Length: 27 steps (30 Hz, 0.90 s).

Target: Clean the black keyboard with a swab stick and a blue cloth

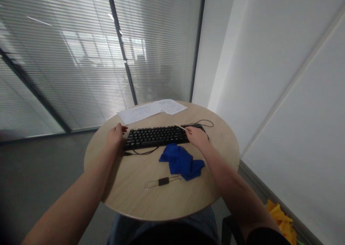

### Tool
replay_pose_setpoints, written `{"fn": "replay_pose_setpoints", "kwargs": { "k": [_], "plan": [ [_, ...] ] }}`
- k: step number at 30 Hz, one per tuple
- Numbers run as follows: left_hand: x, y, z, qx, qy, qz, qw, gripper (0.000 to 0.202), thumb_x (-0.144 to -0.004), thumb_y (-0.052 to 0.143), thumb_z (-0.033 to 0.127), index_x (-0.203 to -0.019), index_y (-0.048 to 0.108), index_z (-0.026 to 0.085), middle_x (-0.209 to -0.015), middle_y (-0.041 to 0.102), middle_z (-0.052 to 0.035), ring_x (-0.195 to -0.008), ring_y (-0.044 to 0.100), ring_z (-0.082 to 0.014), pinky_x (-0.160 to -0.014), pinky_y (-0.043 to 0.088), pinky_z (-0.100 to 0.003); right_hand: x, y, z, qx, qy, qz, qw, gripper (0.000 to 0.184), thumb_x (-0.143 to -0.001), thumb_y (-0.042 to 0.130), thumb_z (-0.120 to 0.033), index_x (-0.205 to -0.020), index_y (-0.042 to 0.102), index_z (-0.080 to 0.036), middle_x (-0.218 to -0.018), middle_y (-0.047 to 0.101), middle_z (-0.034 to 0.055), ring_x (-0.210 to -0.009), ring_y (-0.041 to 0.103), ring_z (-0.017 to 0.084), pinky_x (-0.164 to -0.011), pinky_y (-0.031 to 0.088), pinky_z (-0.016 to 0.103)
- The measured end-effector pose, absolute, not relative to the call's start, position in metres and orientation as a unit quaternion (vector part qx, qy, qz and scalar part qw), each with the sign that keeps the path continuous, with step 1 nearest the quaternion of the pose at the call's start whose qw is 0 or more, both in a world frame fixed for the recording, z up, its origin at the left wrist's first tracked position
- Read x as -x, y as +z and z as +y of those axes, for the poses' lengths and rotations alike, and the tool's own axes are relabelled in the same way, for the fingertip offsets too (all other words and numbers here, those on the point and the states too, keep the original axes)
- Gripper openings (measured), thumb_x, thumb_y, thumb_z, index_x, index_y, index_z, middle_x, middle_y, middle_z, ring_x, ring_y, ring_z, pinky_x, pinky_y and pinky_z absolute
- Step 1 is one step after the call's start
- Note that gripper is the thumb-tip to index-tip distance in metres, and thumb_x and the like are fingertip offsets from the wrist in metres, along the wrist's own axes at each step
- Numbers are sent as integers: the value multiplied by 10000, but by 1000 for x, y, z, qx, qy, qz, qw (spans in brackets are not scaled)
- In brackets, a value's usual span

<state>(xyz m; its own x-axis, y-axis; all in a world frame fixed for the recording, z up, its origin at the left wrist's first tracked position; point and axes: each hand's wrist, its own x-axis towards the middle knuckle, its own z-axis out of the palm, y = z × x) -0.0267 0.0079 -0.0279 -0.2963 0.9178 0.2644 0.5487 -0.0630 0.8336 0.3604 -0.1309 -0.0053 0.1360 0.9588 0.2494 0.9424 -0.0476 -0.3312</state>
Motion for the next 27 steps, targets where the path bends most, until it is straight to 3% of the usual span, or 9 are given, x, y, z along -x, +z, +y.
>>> {"fn": "replay_pose_setpoints", "kwargs": {
  "k": [13, 20, 27],
  "plan": [
    [26, -27, 4, -552, 482, 646, 215, 619, -932, 276, 570, -811, 733, 169, -855, 751, -114, -773, 669, -266, -768, 487, -375, -349, -2, -135, 653, 48, -727, 209, 340, -998, 463, -355, -1181, 732, -254, -1189, 750, 50, -1091, 685, 245, -956, 495, 333],
    [26, -27, 3, -559, 469, 652, 207, 606, -931, 281, 550, -829, 741, 170, -869, 752, -112, -795, 673, -267, -748, 484, -364, -346, -1, -143, 485, 161, -833, 213, 382, -988, 487, -333, -1310, 671, -240, -1284, 711, 32, -1163, 662, 208, -1028, 470, 319],
    [28, -28, 5, -561, 474, 647, 205, 617, -932, 277, 562, -831, 746, 174, -851, 752, -106, -763, 674, -258, -749, 489, -361, -346, -2, -142, 477, 189, -831, 216, 394, -990, 483, -317, -1331, 659, -226, -1289, 708, 44, -1154, 672, 213, -1037, 474, 347]
  ]
}}
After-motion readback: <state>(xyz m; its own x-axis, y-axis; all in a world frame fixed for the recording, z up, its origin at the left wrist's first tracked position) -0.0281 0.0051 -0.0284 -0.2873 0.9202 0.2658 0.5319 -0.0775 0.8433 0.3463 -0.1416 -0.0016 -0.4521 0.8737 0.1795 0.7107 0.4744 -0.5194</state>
